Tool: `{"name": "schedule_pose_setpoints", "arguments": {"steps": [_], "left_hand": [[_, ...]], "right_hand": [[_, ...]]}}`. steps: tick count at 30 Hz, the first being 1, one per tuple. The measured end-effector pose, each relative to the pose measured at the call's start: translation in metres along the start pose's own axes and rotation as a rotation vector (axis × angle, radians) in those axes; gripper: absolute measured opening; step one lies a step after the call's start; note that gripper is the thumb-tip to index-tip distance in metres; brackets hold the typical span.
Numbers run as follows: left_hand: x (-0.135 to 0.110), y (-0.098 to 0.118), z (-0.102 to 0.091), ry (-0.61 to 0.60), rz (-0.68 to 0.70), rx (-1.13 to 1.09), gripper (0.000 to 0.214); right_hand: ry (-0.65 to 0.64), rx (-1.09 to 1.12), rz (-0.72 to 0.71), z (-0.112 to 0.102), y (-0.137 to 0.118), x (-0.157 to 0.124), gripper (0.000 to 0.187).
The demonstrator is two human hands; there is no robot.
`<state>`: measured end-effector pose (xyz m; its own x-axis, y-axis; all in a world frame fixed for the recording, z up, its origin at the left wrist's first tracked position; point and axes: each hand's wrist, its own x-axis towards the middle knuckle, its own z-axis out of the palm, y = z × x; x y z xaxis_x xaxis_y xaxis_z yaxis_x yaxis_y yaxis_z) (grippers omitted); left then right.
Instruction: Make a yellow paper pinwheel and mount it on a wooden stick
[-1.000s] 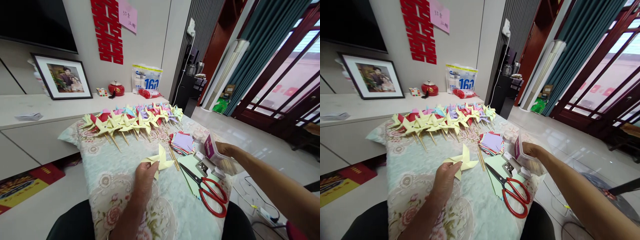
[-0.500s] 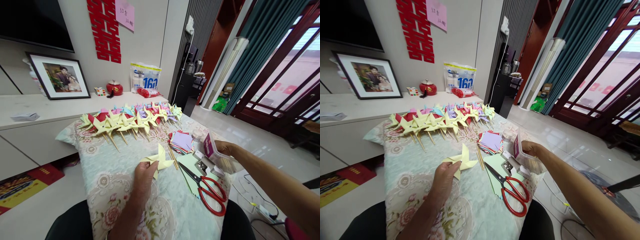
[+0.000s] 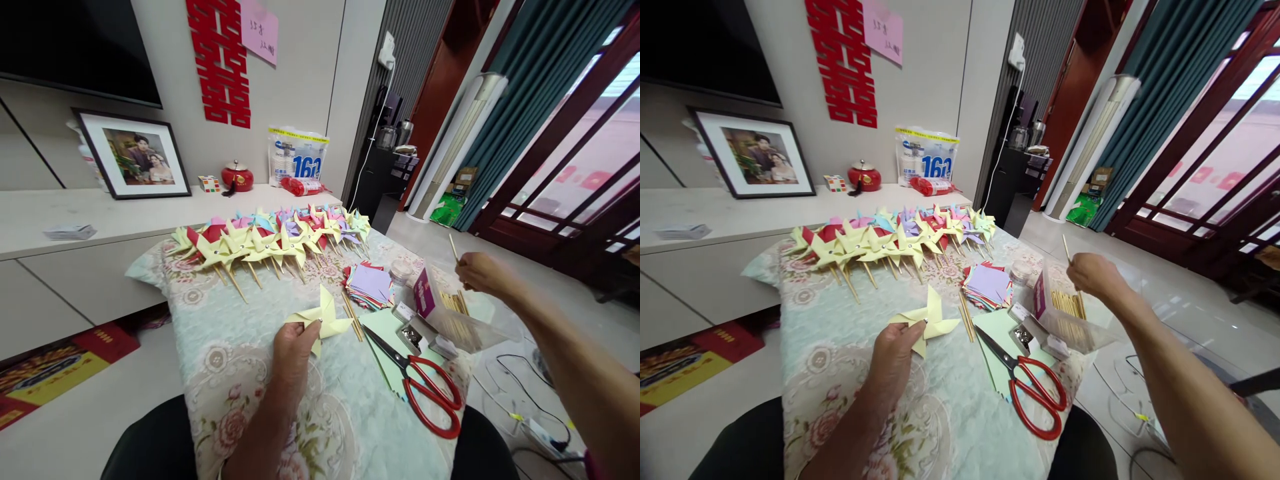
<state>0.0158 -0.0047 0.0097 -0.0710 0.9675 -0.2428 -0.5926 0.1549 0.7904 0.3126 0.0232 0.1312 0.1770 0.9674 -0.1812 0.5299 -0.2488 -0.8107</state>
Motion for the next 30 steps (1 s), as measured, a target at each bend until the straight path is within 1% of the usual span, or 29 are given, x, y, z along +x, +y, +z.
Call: {"name": "schedule_pose_setpoints", "arguments": {"steps": [2, 3, 4, 7, 8, 10, 11, 13, 16, 19, 21, 23, 24, 25, 26, 28, 29, 30], "left_hand": [[-0.001, 0.004, 0.001, -0.010, 0.012, -0.087, 0.023], [0.000, 0.006, 0.001, -0.018, 0.018, -0.125, 0.021], [0.000, 0.008, 0.000, -0.027, 0.023, -0.158, 0.020], [0.001, 0.013, -0.003, -0.064, 0.060, -0.250, 0.018], [0.002, 0.014, -0.005, -0.078, 0.075, -0.277, 0.017], [0.002, 0.015, -0.006, -0.104, 0.100, -0.310, 0.016], [0.002, 0.016, -0.006, -0.121, 0.104, -0.307, 0.016], [0.001, 0.016, -0.005, -0.162, 0.095, -0.277, 0.017], [-0.001, 0.014, -0.003, -0.211, 0.069, -0.227, 0.019], [-0.004, 0.011, -0.003, -0.221, 0.070, -0.189, 0.021], [-0.005, 0.009, -0.003, -0.213, 0.060, -0.164, 0.024], [-0.006, 0.008, -0.002, -0.196, 0.051, -0.148, 0.026], [-0.006, 0.007, -0.002, -0.187, 0.054, -0.139, 0.026], [-0.007, 0.007, -0.001, -0.180, 0.061, -0.123, 0.026], [-0.007, 0.007, -0.001, -0.171, 0.071, -0.098, 0.025], [-0.007, 0.006, 0.001, -0.162, 0.086, -0.022, 0.022], [-0.007, 0.006, 0.001, -0.172, 0.081, 0.025, 0.020], [-0.007, 0.005, 0.001, -0.188, 0.075, 0.071, 0.019]], "right_hand": [[-0.039, 0.022, -0.005, 0.018, -0.003, -0.014, 0.022], [-0.075, 0.040, -0.012, 0.032, -0.004, -0.022, 0.022], [-0.145, 0.092, -0.022, 0.050, -0.005, -0.030, 0.021], [-0.402, 0.260, -0.052, 0.110, -0.004, -0.048, 0.023], [-0.443, 0.309, -0.045, 0.130, -0.003, -0.051, 0.024], [-0.468, 0.403, -0.028, 0.160, 0.001, -0.052, 0.029], [-0.481, 0.420, -0.023, 0.171, 0.003, -0.051, 0.030], [-0.513, 0.436, -0.016, 0.184, 0.006, -0.048, 0.031], [-0.576, 0.439, -0.026, 0.190, 0.009, -0.047, 0.035], [-0.650, 0.415, -0.038, 0.191, 0.013, -0.051, 0.039], [-0.720, 0.407, -0.039, 0.188, 0.017, -0.053, 0.041], [-0.755, 0.437, -0.065, 0.180, 0.021, -0.054, 0.047], [-0.738, 0.461, -0.094, 0.175, 0.023, -0.055, 0.052], [-0.689, 0.484, -0.132, 0.170, 0.024, -0.055, 0.056], [-0.612, 0.504, -0.172, 0.164, 0.024, -0.055, 0.056], [-0.440, 0.565, -0.218, 0.156, 0.022, -0.056, 0.053], [-0.377, 0.601, -0.236, 0.154, 0.021, -0.056, 0.050], [-0.340, 0.625, -0.250, 0.154, 0.019, -0.057, 0.047]]}}
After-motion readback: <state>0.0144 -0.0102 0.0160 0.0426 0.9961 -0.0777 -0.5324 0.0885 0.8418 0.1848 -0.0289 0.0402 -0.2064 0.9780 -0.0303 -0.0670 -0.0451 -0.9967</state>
